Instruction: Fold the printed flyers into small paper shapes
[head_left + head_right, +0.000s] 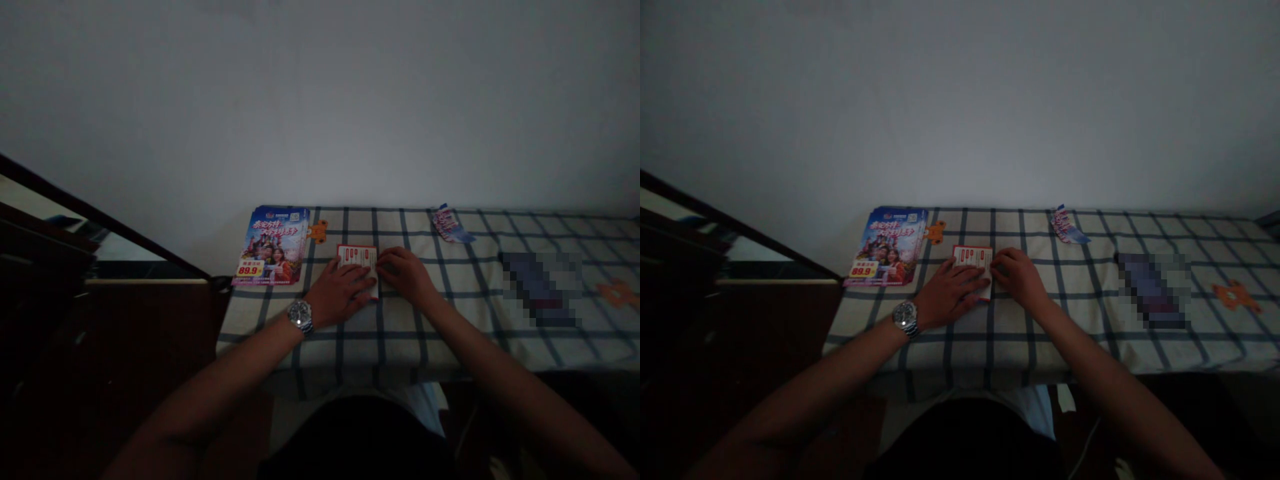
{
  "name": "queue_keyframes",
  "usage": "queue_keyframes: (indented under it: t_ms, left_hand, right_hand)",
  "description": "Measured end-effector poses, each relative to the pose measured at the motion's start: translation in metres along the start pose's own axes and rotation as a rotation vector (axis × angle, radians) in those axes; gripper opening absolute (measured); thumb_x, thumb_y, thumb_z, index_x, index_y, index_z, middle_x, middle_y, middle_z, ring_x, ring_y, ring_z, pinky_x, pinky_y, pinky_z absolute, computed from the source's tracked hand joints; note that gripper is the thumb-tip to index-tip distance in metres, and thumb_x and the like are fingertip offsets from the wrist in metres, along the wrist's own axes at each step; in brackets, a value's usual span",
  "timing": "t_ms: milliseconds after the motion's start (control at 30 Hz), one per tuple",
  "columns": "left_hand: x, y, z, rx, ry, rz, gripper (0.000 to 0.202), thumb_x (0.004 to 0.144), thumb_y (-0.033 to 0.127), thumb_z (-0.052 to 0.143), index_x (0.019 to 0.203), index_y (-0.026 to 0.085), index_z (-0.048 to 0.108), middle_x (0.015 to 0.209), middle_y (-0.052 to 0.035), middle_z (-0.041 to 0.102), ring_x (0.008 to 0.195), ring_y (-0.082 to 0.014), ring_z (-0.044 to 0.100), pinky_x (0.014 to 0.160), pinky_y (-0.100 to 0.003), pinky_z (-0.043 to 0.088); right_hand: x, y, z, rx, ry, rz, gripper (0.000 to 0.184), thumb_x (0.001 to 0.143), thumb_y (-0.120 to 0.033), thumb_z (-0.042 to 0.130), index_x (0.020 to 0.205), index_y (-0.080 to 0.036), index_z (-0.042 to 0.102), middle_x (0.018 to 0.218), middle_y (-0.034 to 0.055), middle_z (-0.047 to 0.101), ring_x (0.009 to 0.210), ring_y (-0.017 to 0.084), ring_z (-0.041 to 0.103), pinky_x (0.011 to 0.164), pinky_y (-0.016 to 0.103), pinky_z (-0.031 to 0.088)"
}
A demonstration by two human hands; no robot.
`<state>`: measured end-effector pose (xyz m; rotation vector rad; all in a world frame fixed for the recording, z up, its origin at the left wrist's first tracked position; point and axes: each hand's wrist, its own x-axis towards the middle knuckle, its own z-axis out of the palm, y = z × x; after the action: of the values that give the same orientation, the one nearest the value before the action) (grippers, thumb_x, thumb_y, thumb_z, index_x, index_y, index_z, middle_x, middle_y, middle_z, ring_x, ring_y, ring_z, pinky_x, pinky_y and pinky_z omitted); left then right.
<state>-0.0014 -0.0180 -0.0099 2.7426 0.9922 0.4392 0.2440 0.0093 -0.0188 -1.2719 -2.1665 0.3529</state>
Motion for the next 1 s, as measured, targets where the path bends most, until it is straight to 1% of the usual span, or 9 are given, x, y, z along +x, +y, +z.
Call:
queue_keyframes:
  t_ms: [133, 233, 300, 400, 533, 700, 800, 900, 1000]
  left_hand:
    - [0.0, 0.0, 0.001, -0.029, 0.02, -0.007, 0.043, 0.107, 0.045, 0.034, 0.139, 0.028, 0.057, 0.148, -0.0035, 0.057, 0.138, -0.0229, 0.048, 0.124, -0.052, 0.017]
    - [0.0, -0.001, 0.001, -0.047, 0.029, -0.012, 0.041, 0.106, 0.042, 0.037, 0.135, 0.024, 0.059, 0.147, -0.0052, 0.058, 0.138, -0.0227, 0.049, 0.124, -0.052, 0.018]
    - [0.0, -0.001, 0.001, -0.053, 0.028, -0.008, 0.039, 0.106, 0.041, 0.038, 0.132, 0.023, 0.061, 0.147, -0.0058, 0.058, 0.138, -0.0234, 0.049, 0.124, -0.053, 0.019]
    - [0.0, -0.001, -0.001, -0.059, 0.027, -0.006, 0.037, 0.106, 0.04, 0.038, 0.129, 0.023, 0.063, 0.147, -0.0057, 0.058, 0.137, -0.0238, 0.05, 0.123, -0.054, 0.02]
    - [0.0, -0.001, -0.001, -0.059, 0.024, -0.009, 0.038, 0.106, 0.04, 0.037, 0.131, 0.025, 0.062, 0.148, -0.0049, 0.057, 0.138, -0.0232, 0.05, 0.123, -0.053, 0.02]
    - [0.0, -0.002, 0.0, -0.055, 0.022, -0.008, 0.038, 0.106, 0.039, 0.037, 0.131, 0.025, 0.061, 0.149, -0.0044, 0.056, 0.137, -0.0229, 0.049, 0.124, -0.053, 0.017]
    - [0.0, -0.002, -0.001, -0.057, 0.012, -0.01, 0.039, 0.106, 0.039, 0.035, 0.131, 0.025, 0.061, 0.15, -0.0042, 0.055, 0.138, -0.0229, 0.049, 0.123, -0.053, 0.019]
    - [0.0, -0.002, -0.002, -0.05, 0.005, -0.009, 0.04, 0.106, 0.04, 0.035, 0.132, 0.026, 0.061, 0.15, -0.004, 0.055, 0.138, -0.0234, 0.048, 0.123, -0.054, 0.02]
    - [0.0, -0.003, -0.001, -0.037, 0.006, -0.003, 0.04, 0.106, 0.04, 0.035, 0.133, 0.026, 0.061, 0.149, -0.0032, 0.055, 0.139, -0.0235, 0.048, 0.123, -0.054, 0.019]
  right_hand:
    - [-0.004, -0.001, 0.004, -0.005, 0.032, 0.006, 0.006, 0.09, -0.022, 0.068, 0.094, -0.022, 0.072, 0.108, 0.0078, 0.068, 0.102, 0.025, 0.065, 0.093, 0.043, 0.054]
    - [-0.008, -0.001, 0.005, -0.002, 0.025, 0.007, 0.006, 0.091, -0.025, 0.068, 0.094, -0.023, 0.073, 0.11, 0.0075, 0.068, 0.104, 0.025, 0.066, 0.093, 0.044, 0.055]
    - [-0.011, -0.001, 0.004, -0.003, 0.014, 0.006, 0.007, 0.091, -0.027, 0.069, 0.095, -0.024, 0.074, 0.113, 0.0076, 0.069, 0.105, 0.025, 0.066, 0.094, 0.045, 0.055]
    - [-0.017, -0.002, 0.004, -0.014, 0.008, 0.005, 0.011, 0.09, -0.028, 0.07, 0.1, -0.025, 0.074, 0.118, 0.0079, 0.069, 0.108, 0.026, 0.066, 0.096, 0.046, 0.056]
    - [-0.025, -0.004, 0.003, -0.046, -0.012, -0.01, 0.021, 0.087, -0.029, 0.074, 0.108, -0.026, 0.074, 0.124, 0.0089, 0.068, 0.114, 0.029, 0.065, 0.099, 0.05, 0.056]
    - [-0.035, -0.011, 0.0, -0.067, -0.046, -0.035, 0.027, 0.086, -0.027, 0.076, 0.113, -0.025, 0.074, 0.13, 0.0102, 0.067, 0.119, 0.03, 0.064, 0.102, 0.052, 0.055]
    - [-0.041, -0.015, -0.001, -0.073, -0.053, -0.034, 0.035, 0.085, -0.028, 0.078, 0.12, -0.026, 0.072, 0.135, 0.011, 0.065, 0.124, 0.033, 0.062, 0.104, 0.056, 0.054]
    - [-0.046, -0.018, -0.002, -0.056, -0.065, -0.038, 0.043, 0.083, -0.031, 0.08, 0.125, -0.027, 0.07, 0.139, 0.0121, 0.062, 0.127, 0.034, 0.06, 0.104, 0.058, 0.054]
    - [-0.048, -0.019, -0.003, -0.047, -0.067, -0.046, 0.048, 0.083, -0.036, 0.08, 0.129, -0.027, 0.068, 0.142, 0.0123, 0.06, 0.13, 0.034, 0.058, 0.106, 0.058, 0.053]
